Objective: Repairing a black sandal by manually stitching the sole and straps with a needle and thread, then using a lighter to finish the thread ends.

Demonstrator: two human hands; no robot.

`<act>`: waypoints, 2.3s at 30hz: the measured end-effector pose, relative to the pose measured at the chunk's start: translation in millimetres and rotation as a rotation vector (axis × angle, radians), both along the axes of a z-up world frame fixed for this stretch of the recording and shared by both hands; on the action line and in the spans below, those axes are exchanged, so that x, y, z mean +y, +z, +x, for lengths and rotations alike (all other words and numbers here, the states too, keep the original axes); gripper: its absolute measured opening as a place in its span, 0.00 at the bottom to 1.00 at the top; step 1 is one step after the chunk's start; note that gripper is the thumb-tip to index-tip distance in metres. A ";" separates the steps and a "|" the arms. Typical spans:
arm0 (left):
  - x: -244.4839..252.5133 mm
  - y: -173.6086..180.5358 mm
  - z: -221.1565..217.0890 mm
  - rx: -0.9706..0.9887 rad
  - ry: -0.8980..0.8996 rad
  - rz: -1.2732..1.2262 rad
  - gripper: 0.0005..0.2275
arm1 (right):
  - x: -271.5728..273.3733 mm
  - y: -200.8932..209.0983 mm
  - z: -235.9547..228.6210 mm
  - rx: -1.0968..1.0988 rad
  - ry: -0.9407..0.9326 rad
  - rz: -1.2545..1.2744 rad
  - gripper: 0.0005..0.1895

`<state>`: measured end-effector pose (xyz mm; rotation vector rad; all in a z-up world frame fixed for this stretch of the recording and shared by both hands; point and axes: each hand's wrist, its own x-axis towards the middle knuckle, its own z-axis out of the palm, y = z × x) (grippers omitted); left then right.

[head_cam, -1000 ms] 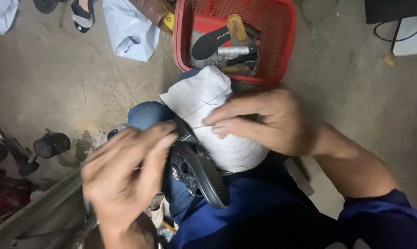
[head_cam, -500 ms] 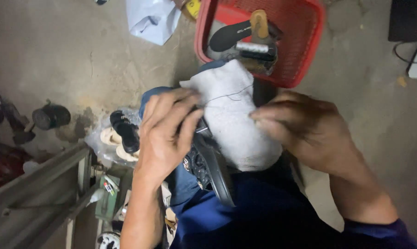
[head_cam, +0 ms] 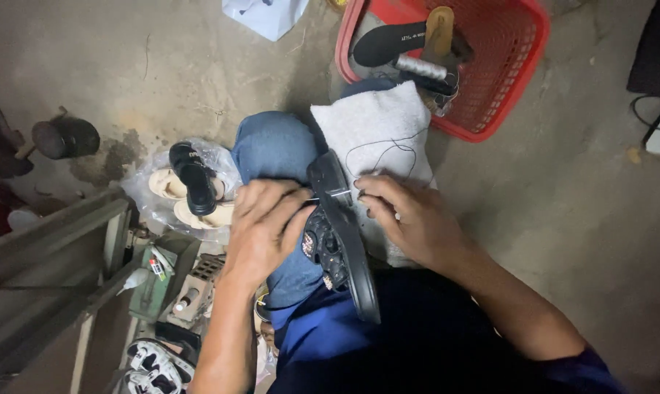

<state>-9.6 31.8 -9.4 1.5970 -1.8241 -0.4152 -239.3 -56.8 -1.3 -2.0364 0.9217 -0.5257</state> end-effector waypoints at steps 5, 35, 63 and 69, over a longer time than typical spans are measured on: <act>-10.4 -10.1 -1.8 -0.005 -0.085 0.010 0.08 | -1.8 1.2 3.7 0.118 0.053 -0.045 0.10; -4.2 -16.9 12.4 -0.282 -0.028 0.093 0.22 | -45.8 27.5 -2.6 0.610 0.666 0.094 0.39; 50.2 -30.4 -7.2 0.483 0.318 0.141 0.23 | 7.9 49.0 -73.1 0.638 0.195 0.554 0.70; 23.4 -12.9 -13.2 0.424 0.249 0.341 0.07 | 74.3 24.1 -44.0 0.774 0.165 0.323 0.72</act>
